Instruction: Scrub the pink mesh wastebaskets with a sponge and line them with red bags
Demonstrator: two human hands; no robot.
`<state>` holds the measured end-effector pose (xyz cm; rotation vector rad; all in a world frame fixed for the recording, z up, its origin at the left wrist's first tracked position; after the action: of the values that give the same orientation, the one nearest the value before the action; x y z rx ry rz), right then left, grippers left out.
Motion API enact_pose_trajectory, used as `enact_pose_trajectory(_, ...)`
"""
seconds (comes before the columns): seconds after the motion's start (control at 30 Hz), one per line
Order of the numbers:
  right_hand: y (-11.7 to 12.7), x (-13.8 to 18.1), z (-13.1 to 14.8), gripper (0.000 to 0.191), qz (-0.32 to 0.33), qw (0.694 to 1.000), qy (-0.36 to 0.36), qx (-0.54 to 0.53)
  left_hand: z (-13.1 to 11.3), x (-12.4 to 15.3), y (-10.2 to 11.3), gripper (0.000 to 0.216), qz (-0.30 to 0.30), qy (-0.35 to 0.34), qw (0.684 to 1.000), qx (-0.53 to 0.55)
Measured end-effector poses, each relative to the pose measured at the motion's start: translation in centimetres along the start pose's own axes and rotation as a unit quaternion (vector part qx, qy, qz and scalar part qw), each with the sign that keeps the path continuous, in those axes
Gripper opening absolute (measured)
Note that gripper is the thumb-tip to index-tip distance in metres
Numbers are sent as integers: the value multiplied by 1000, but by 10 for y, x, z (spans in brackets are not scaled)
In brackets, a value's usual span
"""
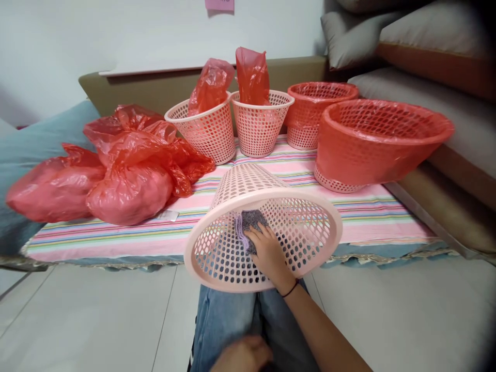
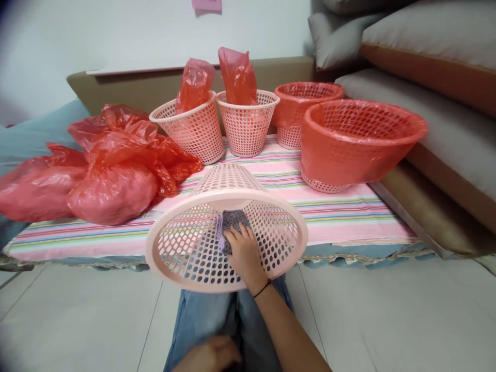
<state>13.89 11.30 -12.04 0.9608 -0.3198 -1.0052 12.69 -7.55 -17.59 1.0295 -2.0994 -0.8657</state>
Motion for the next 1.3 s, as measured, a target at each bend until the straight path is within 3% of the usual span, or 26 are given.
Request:
enact_pose_trajectory(0.03,1,0,0,63,1,1000,0,0,13,2,24,6,-13,66,997,24)
enact_pose_trajectory(0.13,1,0,-1,64,4,1000,-6,-1,62,22,96,34,-95,276,955,50)
enact_pose_trajectory(0.2,1,0,-1,68,3,1000,-6,1,84,33,122,41,-137,333,931,53)
enact_pose_trajectory(0.27,1,0,-2,73,-3,1000,-1,5,100,37,133,42,-188,349,915,79)
enact_pose_trajectory(0.37,0,1,-4,75,-15,1000,9,7,102,23,135,56,-311,262,894,190)
enact_pose_trajectory(0.5,1,3,-9,76,-30,999,11,-10,93,-9,122,72,-432,150,821,343)
enact_pose_trajectory(0.6,3,2,-13,76,-40,999,8,-33,85,-25,114,78,-504,107,780,355)
enact_pose_trajectory(0.7,5,0,-14,75,-38,998,0,-45,85,-22,109,68,-567,101,746,333)
enact_pose_trajectory(0.9,10,22,2,68,-2,994,0,-113,99,-10,103,58,-589,122,732,319)
enact_pose_trajectory(1.17,23,123,36,55,42,974,-22,-221,100,-9,101,48,-591,126,728,323)
enact_pose_trajectory(1.3,43,134,35,50,-13,963,-60,-263,101,-9,102,50,-586,125,731,326)
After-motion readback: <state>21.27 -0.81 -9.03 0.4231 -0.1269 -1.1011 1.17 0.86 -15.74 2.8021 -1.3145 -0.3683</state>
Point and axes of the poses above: each hand's wrist, its own x-axis away from the middle knuckle, its own y-axis out of the back of the hand, z = x × y, the point moved 10 cm from there along -x, towards the middle knuckle, and after that the axes turned 5 degrees about -x, right-handed, at the moved point
